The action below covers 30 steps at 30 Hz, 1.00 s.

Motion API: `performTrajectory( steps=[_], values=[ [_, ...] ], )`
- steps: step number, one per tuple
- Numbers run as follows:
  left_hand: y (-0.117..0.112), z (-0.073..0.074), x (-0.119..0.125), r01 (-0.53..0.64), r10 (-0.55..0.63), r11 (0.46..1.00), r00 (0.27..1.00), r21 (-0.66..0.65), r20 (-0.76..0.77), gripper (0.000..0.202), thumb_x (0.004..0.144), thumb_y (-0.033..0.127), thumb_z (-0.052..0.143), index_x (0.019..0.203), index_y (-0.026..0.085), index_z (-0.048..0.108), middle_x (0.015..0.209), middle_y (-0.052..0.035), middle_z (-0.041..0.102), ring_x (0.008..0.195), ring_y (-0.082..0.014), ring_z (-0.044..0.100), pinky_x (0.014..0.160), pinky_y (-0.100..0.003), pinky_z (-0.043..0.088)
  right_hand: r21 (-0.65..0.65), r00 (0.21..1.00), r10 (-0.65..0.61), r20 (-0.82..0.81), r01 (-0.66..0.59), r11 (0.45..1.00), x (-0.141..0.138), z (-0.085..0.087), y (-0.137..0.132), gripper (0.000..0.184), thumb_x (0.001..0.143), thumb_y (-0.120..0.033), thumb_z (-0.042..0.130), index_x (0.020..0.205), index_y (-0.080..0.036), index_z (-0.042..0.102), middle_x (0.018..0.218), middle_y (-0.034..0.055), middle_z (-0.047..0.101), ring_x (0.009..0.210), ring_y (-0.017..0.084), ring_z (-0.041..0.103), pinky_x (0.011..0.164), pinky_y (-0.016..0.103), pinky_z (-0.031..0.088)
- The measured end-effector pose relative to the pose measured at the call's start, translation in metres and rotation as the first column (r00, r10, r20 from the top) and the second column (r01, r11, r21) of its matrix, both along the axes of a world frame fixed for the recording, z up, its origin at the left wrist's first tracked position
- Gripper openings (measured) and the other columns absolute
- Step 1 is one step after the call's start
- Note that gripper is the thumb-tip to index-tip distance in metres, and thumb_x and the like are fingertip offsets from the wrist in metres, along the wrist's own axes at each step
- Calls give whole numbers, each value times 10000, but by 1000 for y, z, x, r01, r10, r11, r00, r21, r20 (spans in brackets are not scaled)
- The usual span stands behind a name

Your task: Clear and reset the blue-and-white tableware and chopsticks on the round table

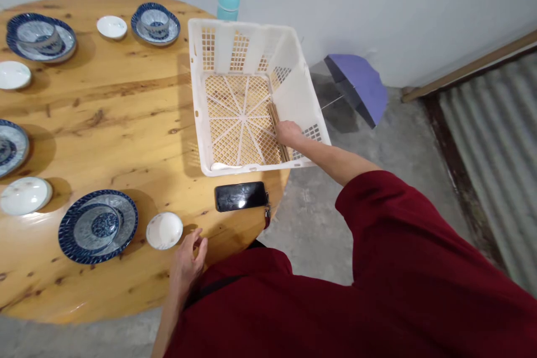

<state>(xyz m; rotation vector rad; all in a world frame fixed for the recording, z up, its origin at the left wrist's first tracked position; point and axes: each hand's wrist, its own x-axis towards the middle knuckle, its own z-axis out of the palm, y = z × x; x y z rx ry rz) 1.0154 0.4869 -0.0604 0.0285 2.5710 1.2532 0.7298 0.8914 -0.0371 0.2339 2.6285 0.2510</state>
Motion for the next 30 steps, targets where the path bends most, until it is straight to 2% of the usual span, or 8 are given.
performTrajectory(
  steps=[3,8,14,24,30],
  values=[
    [0,3,-1,8,-8,1000,1000,-8,-15,377,938,420,519,1161,161,679,959,-82,777,823,-193,760,778,-296,614,37,1000,-5,-28,6,999,2,0,0,366,944,-164,569,1272,-65,698,1262,255,696,1178,325,674,966,358,538],
    [-1,4,2,1,-3,999,1000,-53,-22,396,944,422,501,1155,142,685,949,-100,777,811,-214,762,778,-330,617,18,999,1,-42,0,1000,5,1,1,369,942,-223,599,1264,-77,706,1221,252,716,1145,314,688,933,330,542],
    [-5,2,10,9,-12,996,999,-84,-31,410,938,436,497,1151,146,695,925,-100,780,799,-222,765,762,-334,613,-43,1000,-25,10,26,999,6,3,3,307,917,-159,591,1159,-37,736,851,199,775,922,273,743,850,292,550],
    [-8,-7,13,-24,23,996,1000,-90,-7,412,924,449,499,1145,164,698,942,-99,786,811,-219,761,743,-325,617,-45,999,-36,1,36,998,2,-2,2,267,894,-138,613,1102,-42,751,835,193,777,949,284,746,831,291,554],
    [-8,-8,8,-13,18,996,998,-87,64,428,921,457,504,1189,177,685,987,-97,784,867,-227,760,738,-317,617,-112,992,-110,58,116,987,1,-2,3,228,920,-151,581,1020,-51,760,750,167,768,773,252,754,776,287,565]
  ],
)
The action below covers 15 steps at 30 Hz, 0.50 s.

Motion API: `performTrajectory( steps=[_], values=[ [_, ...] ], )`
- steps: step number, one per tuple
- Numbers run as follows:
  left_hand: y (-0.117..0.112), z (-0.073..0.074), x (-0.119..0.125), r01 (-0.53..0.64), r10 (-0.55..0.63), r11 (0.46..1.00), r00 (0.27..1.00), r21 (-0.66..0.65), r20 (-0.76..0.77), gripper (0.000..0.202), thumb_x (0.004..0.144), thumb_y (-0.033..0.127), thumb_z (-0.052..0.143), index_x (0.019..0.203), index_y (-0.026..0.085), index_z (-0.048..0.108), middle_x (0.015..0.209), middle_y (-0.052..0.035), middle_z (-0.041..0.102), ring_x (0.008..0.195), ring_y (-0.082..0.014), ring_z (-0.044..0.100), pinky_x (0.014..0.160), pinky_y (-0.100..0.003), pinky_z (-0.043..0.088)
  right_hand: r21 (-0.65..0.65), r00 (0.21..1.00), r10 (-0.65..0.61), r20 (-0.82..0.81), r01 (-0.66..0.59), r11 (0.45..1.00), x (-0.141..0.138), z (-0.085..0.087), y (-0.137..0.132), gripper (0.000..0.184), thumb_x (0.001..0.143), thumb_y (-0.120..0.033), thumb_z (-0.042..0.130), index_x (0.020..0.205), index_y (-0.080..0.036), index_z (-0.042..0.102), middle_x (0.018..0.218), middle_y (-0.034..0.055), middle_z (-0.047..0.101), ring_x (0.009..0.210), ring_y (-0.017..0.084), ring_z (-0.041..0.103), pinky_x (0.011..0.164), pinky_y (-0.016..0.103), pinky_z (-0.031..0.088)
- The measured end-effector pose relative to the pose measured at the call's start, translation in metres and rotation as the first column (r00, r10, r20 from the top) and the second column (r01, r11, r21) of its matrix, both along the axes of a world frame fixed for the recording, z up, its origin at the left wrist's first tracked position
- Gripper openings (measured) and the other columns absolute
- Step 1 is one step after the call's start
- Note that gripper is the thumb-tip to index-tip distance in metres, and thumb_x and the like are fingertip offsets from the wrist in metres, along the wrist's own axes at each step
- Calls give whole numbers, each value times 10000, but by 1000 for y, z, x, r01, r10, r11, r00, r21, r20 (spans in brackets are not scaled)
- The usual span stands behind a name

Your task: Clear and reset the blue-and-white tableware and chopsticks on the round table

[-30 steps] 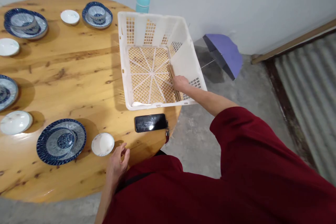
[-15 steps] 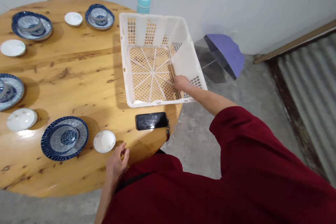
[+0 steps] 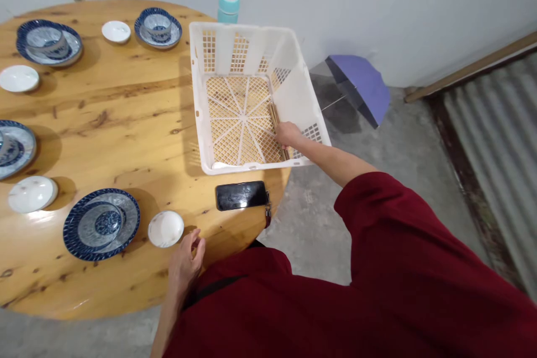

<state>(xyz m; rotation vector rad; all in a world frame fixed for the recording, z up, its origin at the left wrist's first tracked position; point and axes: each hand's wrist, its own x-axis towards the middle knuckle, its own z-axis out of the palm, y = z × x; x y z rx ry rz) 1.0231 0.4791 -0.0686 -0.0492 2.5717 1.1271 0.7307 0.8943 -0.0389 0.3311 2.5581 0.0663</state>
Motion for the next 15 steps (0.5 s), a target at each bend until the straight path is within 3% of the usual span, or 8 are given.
performTrajectory(
  steps=[6,15],
  values=[
    [2,-3,-6,6,-7,1000,1000,4,11,438,914,478,499,1174,178,684,978,-91,779,866,-227,758,807,-342,611,-47,998,-54,37,56,997,0,3,-4,218,937,-165,579,991,-58,761,692,143,755,684,230,742,719,271,578],
    [2,-2,-7,-8,7,1000,1000,10,19,404,904,465,503,1151,197,678,1036,-89,785,929,-231,758,857,-358,597,-67,995,-79,67,83,994,-3,10,-6,252,950,-213,574,975,-51,766,734,164,755,708,245,734,769,304,579]
  ],
)
